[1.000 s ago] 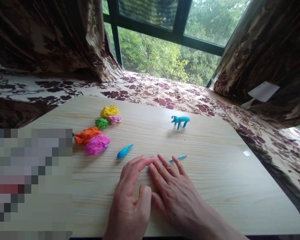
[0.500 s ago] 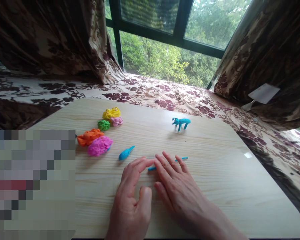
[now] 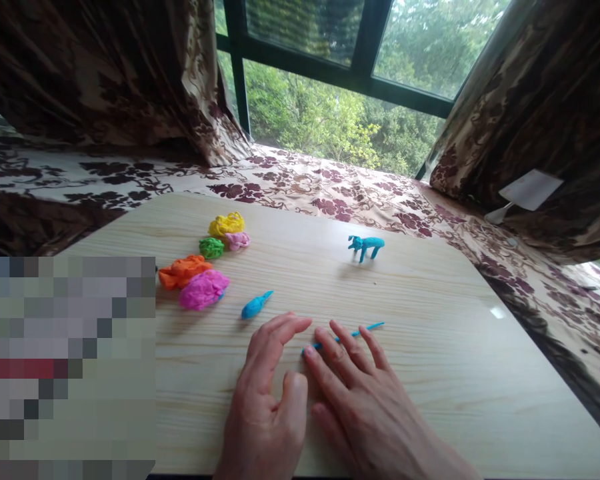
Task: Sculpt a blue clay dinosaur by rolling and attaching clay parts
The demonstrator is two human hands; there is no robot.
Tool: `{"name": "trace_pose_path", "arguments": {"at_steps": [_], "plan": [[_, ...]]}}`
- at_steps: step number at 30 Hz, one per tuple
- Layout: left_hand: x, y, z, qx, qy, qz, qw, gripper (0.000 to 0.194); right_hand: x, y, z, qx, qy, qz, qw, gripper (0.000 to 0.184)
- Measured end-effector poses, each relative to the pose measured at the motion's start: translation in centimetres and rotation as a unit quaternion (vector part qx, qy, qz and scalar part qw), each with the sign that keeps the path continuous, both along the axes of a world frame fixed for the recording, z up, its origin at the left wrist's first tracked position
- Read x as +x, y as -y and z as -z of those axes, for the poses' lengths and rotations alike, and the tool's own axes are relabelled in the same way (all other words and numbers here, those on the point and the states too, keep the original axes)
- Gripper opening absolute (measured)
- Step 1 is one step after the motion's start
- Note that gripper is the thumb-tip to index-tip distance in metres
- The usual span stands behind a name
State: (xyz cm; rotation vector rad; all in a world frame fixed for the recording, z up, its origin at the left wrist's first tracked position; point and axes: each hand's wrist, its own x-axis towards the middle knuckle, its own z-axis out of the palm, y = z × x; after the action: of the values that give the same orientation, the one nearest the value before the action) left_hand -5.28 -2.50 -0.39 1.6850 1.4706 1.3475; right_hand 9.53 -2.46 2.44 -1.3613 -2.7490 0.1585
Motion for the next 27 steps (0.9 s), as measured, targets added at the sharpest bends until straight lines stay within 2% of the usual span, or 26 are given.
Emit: {"name": "trace_pose_path", "arguments": {"at_steps": [6, 12, 17, 22, 27], "plan": [[0.1, 0.0, -0.2, -0.004, 0.007, -0.006, 1.000, 0.045, -0.8, -0.7, 0.0, 0.012, -0.013, 0.037, 0.999, 0.047], [0.1, 0.0, -0.2, -0.009, 0.004, -0.011, 1.000, 0.044, -0.2, 0.4, 0.4, 0.005, -0.006, -0.008, 1.000, 0.046], [0.1, 0.0, -0.1, -0.007, 0.007, -0.016, 1.000, 0.045, -0.5, 0.0, -0.1, 0.010, -0.024, 0.024, 0.999, 0.050], [0.0, -0.1, -0.2, -0.007, 0.000, -0.023, 1.000, 0.044, 1.8, -0.2, -0.6, 0.032, -0.007, 0.061, 0.998, 0.053], [0.1, -0.2, -0.4, 0.013, -0.048, -0.021, 0.999, 0.043, 4.0, -1.0, 0.2, 0.063, 0.017, 0.103, 0.993, 0.050]]}}
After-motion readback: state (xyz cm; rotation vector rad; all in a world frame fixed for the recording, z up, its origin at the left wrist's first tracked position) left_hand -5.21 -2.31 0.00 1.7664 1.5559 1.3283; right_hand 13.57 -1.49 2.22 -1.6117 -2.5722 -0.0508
